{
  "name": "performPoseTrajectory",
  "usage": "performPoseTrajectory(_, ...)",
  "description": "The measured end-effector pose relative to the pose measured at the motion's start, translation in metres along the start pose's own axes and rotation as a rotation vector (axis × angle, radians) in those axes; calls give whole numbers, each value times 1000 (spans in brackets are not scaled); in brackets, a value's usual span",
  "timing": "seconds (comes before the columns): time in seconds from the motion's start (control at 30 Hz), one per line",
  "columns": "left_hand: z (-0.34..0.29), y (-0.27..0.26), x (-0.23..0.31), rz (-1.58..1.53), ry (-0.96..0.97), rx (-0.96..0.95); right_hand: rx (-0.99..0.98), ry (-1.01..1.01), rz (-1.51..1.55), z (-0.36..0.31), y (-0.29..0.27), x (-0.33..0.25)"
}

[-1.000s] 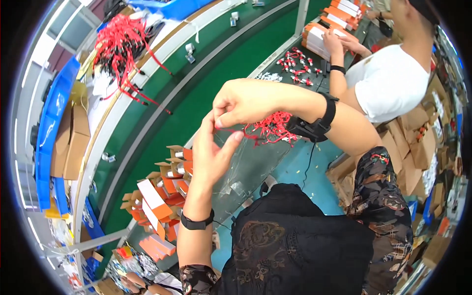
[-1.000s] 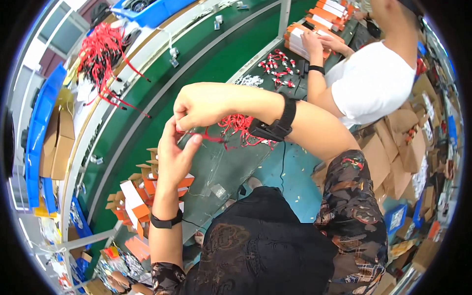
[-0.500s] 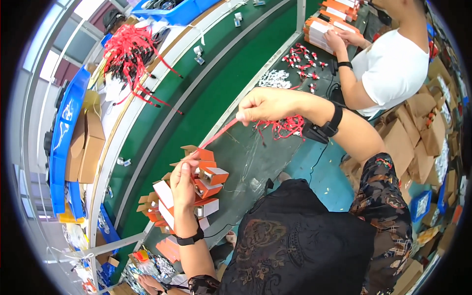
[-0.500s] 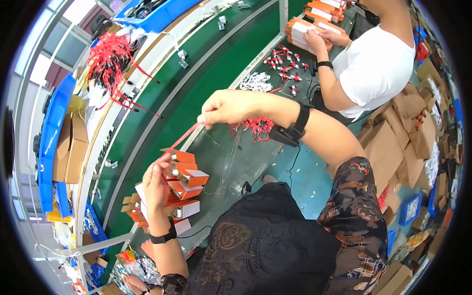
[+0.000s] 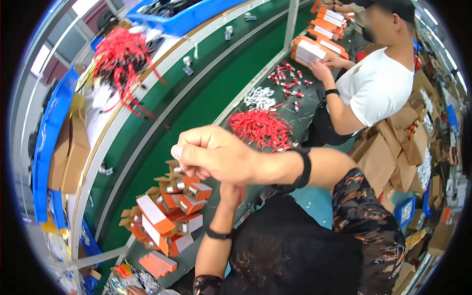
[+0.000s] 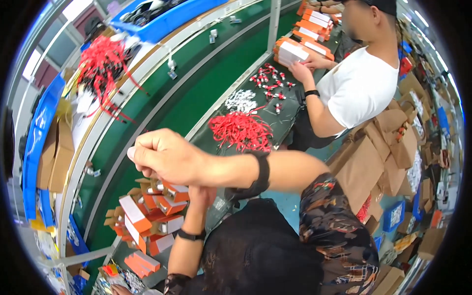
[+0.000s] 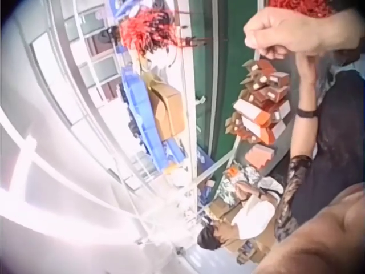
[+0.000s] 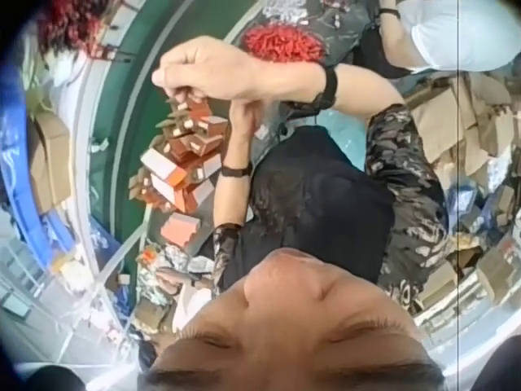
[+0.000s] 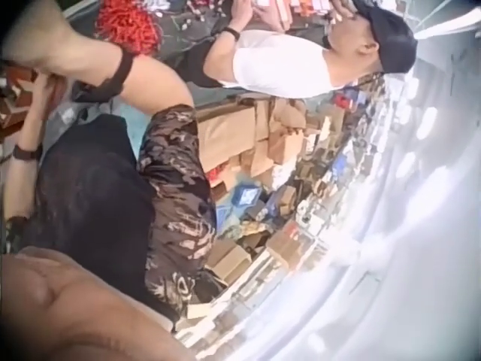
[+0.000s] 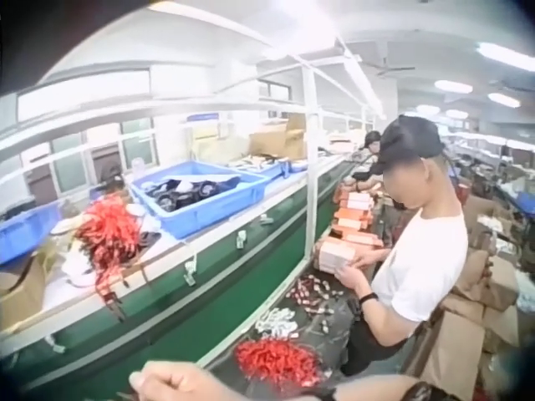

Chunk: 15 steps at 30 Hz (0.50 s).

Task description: The person picks up a red lanyard and a white charging cable, inserts them into a small white box, and then places that box inside a larger orange and white box. They then close the flaps of the orange and white box and set it on the table.

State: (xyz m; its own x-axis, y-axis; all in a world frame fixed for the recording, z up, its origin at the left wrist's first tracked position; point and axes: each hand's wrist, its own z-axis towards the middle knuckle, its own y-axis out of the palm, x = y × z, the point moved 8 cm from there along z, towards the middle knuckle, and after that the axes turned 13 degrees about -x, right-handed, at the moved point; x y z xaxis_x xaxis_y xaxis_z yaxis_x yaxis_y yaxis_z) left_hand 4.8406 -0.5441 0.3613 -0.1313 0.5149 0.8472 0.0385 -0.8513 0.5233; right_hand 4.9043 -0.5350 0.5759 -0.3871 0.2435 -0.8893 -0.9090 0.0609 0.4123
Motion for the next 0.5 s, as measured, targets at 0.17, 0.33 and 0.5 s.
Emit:
performPoseTrajectory(0.17, -71, -6, 5, 0, -34, 155, 206, -54, 224, -35, -72, 40)
performPoseTrajectory(0.33, -145, -65, 34, -36, 191, 983, 205, 132, -391, -108, -138, 189)
performPoseTrajectory(0.5, -136, -47, 24, -611, 379, 1027, -281, 947, 573, -159, -103, 304)
